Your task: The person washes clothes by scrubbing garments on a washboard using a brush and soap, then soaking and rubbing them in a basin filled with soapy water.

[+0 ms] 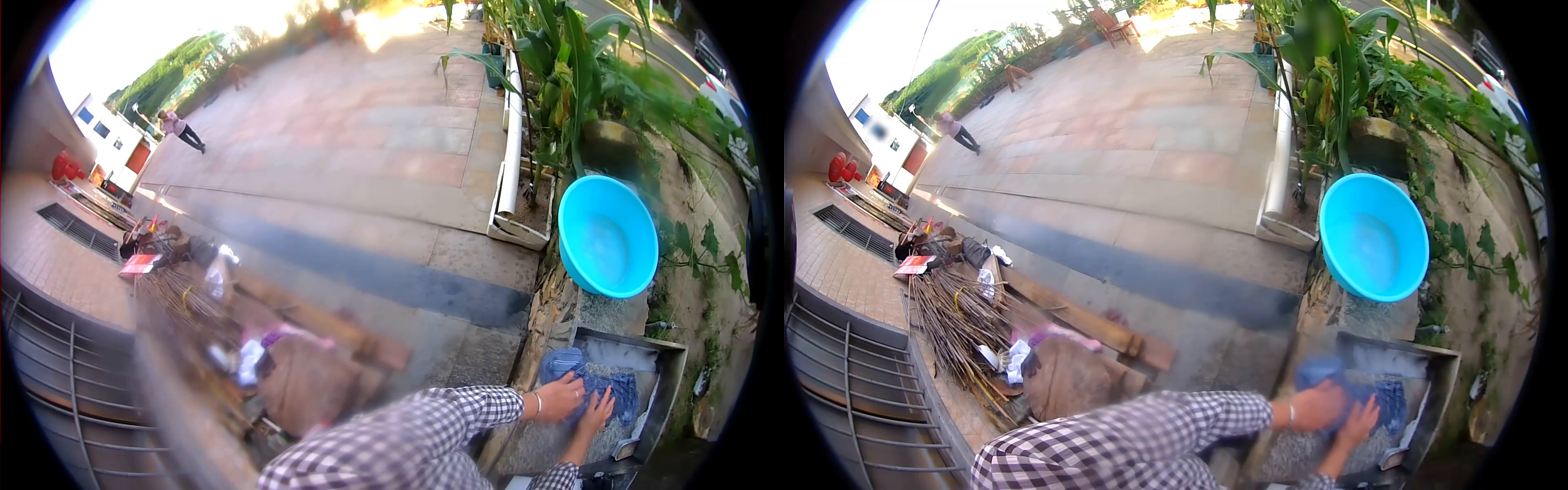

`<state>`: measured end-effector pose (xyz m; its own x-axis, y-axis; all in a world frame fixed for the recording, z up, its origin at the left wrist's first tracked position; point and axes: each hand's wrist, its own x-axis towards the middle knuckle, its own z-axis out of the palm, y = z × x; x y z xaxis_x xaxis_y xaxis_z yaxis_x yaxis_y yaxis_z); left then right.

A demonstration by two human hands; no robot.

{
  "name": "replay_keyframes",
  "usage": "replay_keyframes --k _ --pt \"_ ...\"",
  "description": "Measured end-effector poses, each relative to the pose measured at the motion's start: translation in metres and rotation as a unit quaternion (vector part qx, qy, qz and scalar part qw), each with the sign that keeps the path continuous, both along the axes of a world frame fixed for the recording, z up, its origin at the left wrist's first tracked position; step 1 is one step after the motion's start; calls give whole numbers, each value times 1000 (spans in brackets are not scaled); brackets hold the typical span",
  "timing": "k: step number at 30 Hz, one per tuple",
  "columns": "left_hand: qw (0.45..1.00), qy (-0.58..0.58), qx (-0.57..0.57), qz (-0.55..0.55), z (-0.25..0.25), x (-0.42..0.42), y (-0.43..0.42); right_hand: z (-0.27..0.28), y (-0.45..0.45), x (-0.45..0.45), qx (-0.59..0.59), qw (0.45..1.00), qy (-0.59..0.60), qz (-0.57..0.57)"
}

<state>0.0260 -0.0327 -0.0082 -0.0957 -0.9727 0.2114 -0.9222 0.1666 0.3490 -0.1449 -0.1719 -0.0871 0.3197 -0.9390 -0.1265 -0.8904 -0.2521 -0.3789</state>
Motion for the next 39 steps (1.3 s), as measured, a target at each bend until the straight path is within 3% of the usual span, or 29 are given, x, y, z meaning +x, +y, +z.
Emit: replay_keyframes --k 8,10,12,13,17,21,24,30,35,39 --pt "998 6 57 -8 22 8 5 -28 -2 -4 -11 999 10 29" --pt "998 -4 -51 24 -3 4 3 -19 11 -11 -19 1000 -16 14" --pt "1000 -15 -19 7 14 11 5 -37 16 -13 -42 998 -53 18" --pt "997 -43 -66 8 18 14 7 -7 29 -3 -15 997 -81 4" --pt "997 -73 -3 5 28 10 9 60 12 -1 108 992 -58 -14" --pt "989 -141 -50 -18 3 6 -2 174 -63 -7 -7 995 -68 -67" --pt "978 -195 -63 -32 -6 16 -3 233 -121 -7 -216 962 -47 -160" --pt "975 -211 -44 -47 -9 18 -4 313 -92 -180 -290 904 -73 -305" --pt "980 -193 -15 -41 -10 22 -3 316 -11 -337 -235 862 -2 -448" --pt "989 -143 -26 -36 0 16 1 313 11 -386 -190 846 21 -497"
